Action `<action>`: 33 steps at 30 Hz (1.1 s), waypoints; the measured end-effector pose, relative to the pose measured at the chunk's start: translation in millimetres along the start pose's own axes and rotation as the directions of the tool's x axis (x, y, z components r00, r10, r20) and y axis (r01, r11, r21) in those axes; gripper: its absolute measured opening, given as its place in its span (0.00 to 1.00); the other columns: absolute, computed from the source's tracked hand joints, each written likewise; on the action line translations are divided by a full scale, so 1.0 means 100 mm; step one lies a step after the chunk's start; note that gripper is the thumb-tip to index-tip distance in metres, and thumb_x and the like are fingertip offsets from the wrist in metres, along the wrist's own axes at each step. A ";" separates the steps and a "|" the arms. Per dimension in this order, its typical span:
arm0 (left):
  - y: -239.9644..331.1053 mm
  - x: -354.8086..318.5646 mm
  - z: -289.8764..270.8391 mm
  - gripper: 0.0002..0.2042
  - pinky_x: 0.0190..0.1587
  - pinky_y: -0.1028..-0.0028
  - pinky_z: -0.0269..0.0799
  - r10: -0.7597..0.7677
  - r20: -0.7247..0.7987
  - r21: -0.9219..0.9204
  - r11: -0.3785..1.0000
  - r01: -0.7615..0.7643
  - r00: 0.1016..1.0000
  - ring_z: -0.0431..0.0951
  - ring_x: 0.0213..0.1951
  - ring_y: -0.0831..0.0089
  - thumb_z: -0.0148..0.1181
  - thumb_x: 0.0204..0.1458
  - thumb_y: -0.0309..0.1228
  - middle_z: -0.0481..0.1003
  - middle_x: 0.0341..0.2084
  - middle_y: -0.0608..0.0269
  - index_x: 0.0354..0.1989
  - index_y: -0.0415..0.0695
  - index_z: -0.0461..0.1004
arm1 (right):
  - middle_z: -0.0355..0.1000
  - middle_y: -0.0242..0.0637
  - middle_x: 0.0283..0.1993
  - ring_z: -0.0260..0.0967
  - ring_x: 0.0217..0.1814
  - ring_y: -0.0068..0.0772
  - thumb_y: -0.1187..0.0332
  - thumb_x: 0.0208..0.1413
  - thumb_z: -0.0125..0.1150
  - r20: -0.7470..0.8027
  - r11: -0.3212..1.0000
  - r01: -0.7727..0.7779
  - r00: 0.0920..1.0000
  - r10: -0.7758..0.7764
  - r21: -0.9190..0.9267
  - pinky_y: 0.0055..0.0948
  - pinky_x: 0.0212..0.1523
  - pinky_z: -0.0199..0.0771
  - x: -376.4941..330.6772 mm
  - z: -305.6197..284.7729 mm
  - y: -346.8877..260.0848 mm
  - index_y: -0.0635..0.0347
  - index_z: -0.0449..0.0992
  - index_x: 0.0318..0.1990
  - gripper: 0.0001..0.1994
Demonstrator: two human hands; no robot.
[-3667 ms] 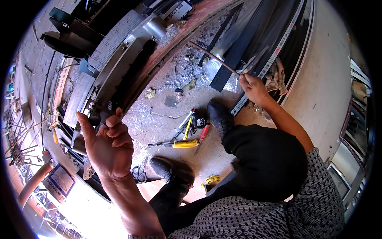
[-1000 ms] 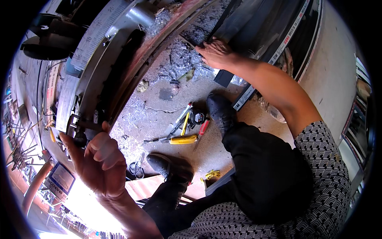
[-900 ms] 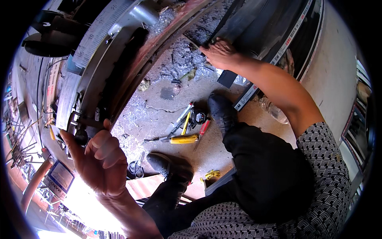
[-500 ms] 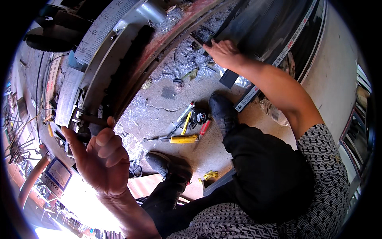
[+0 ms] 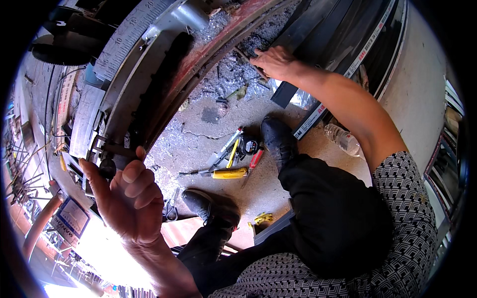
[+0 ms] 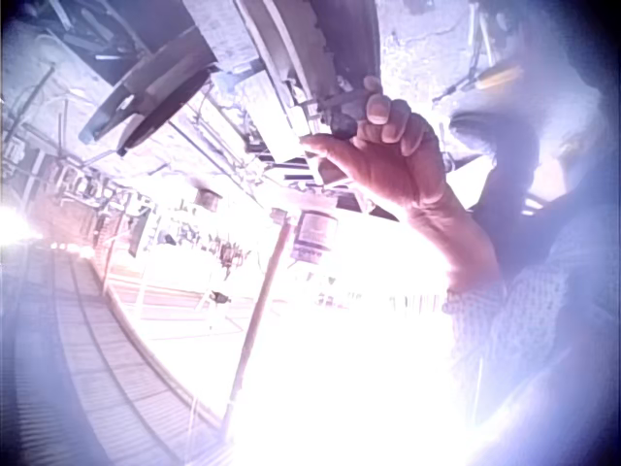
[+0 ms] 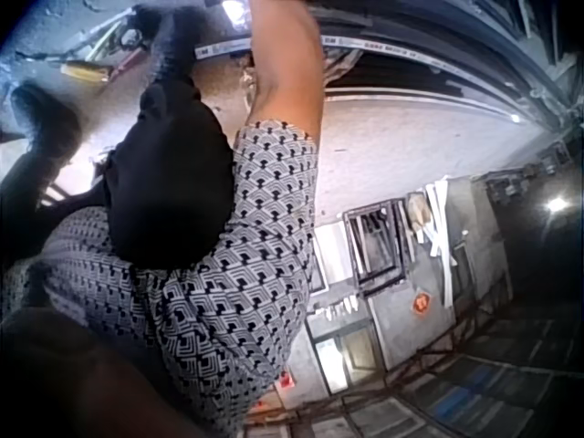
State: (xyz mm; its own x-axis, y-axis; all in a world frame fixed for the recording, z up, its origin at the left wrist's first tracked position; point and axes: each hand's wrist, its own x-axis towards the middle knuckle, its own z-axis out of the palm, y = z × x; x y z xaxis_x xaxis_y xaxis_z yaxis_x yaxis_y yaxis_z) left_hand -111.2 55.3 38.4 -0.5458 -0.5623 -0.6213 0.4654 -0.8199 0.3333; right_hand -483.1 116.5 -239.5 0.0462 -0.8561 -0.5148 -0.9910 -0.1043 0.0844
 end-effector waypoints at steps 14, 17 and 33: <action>0.06 -0.01 -0.09 0.46 0.26 0.78 0.62 -0.084 0.122 -0.037 0.995 0.089 0.989 0.65 0.27 0.80 0.50 0.65 0.63 0.69 0.30 0.64 0.62 0.20 0.59 | 0.83 0.40 0.33 0.83 0.37 0.41 0.65 0.56 0.63 -0.204 0.999 -0.015 0.979 0.022 0.038 0.42 0.34 0.80 -0.15 0.06 0.03 0.54 0.85 0.33 0.07; 0.06 -0.02 -0.09 0.46 0.26 0.78 0.62 -0.087 0.136 -0.054 0.994 0.095 0.987 0.65 0.27 0.80 0.50 0.65 0.64 0.69 0.30 0.64 0.62 0.20 0.59 | 0.83 0.42 0.31 0.84 0.37 0.42 0.67 0.55 0.63 -0.246 0.998 -0.059 0.968 0.055 -0.006 0.42 0.34 0.81 -0.23 0.08 0.01 0.56 0.85 0.32 0.07; -0.02 -0.05 -0.10 0.47 0.27 0.78 0.62 -0.057 0.033 -0.011 0.998 0.057 0.998 0.66 0.28 0.80 0.47 0.64 0.66 0.69 0.30 0.64 0.62 0.20 0.60 | 0.80 0.44 0.50 0.79 0.47 0.45 0.40 0.63 0.55 -0.203 0.995 -0.076 0.977 0.062 -0.061 0.45 0.45 0.71 -0.35 0.10 -0.13 0.56 0.86 0.42 0.27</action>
State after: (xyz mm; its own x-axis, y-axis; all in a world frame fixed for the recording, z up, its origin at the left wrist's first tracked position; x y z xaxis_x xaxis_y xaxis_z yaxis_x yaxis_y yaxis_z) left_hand -102.1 60.5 33.5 -0.5939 -0.5183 -0.6154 0.4412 -0.8494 0.2895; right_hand -472.8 152.5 -231.1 0.0092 -0.9456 -0.3251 -0.9822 -0.0696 0.1746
